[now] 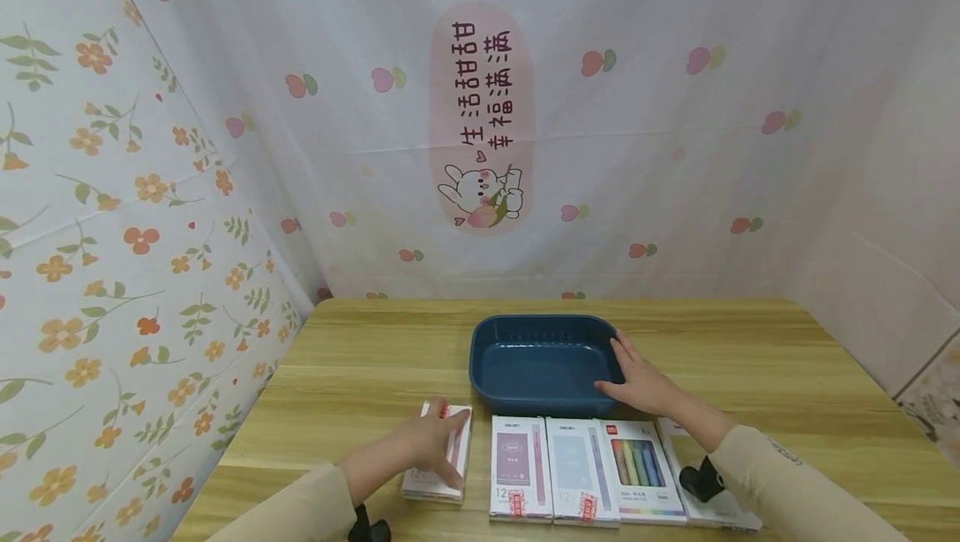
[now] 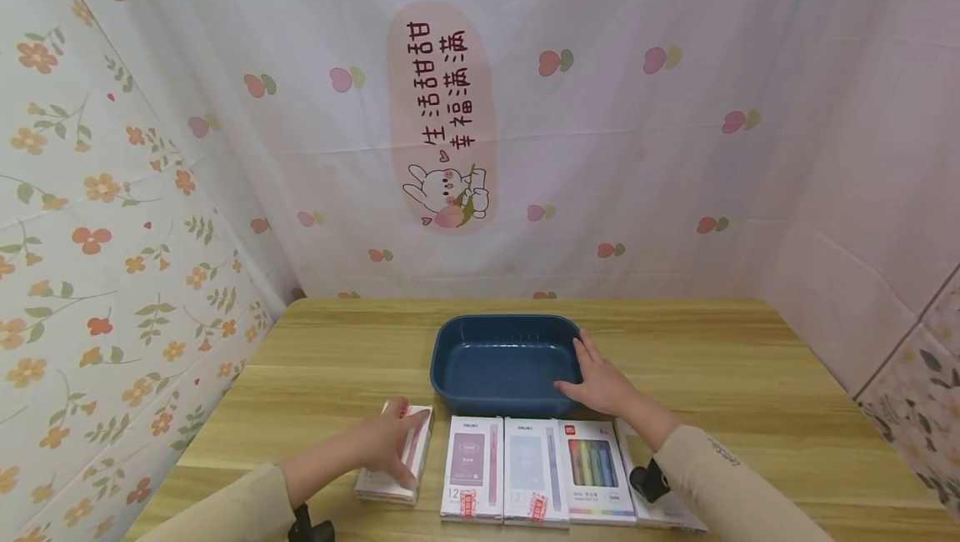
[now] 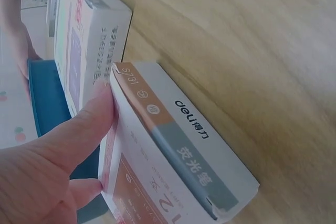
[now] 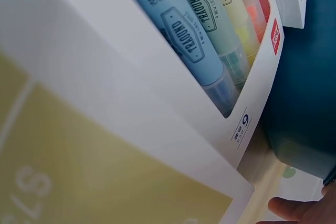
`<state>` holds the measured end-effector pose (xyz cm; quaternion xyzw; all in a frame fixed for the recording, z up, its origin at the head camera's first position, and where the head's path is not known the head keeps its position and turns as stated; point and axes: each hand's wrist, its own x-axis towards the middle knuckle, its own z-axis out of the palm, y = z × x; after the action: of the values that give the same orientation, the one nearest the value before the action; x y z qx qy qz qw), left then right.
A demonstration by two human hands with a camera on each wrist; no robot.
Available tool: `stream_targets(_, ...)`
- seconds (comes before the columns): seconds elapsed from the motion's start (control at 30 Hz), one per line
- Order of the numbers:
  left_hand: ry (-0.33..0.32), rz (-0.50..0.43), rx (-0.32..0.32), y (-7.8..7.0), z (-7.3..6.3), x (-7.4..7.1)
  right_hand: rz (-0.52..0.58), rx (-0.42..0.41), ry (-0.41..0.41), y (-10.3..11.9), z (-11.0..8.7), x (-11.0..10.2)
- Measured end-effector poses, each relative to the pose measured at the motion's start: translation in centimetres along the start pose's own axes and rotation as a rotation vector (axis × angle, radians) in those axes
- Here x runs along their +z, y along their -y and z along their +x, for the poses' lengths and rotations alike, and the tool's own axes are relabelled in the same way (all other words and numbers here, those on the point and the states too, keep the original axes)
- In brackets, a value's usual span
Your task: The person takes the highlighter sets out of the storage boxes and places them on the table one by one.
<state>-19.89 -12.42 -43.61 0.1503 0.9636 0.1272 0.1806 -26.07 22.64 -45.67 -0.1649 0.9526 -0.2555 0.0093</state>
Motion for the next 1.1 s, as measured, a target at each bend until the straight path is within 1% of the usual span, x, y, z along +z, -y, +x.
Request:
stream_targets(0.27, -0.002, 0.0, 0.025, -0.8, -0.4, 0.1, 0.0, -0.001, 0.004, 0.1, 0.0, -0.1)
stream_targets(0.37, -0.003, 0.014, 0.026, -1.1, -0.5, 0.2, 0.004, 0.004, 0.008, 0.2, 0.0, -0.1)
stream_targets(0.63, 0.0, 0.004, 0.018, -1.8, -0.4, 0.6, 0.005, 0.009, 0.011, 0.5, -0.2, -0.3)
stream_targets(0.93, -0.007, -0.006, 0.041, -2.5, -0.3, 0.9, 0.008, 0.018, 0.011, 0.3, -0.1, -0.3)
stream_targets(1.1, -0.014, -0.004, 0.034, -2.7, -0.1, 1.2, 0.006, 0.013, 0.011, 0.1, -0.1, -0.1)
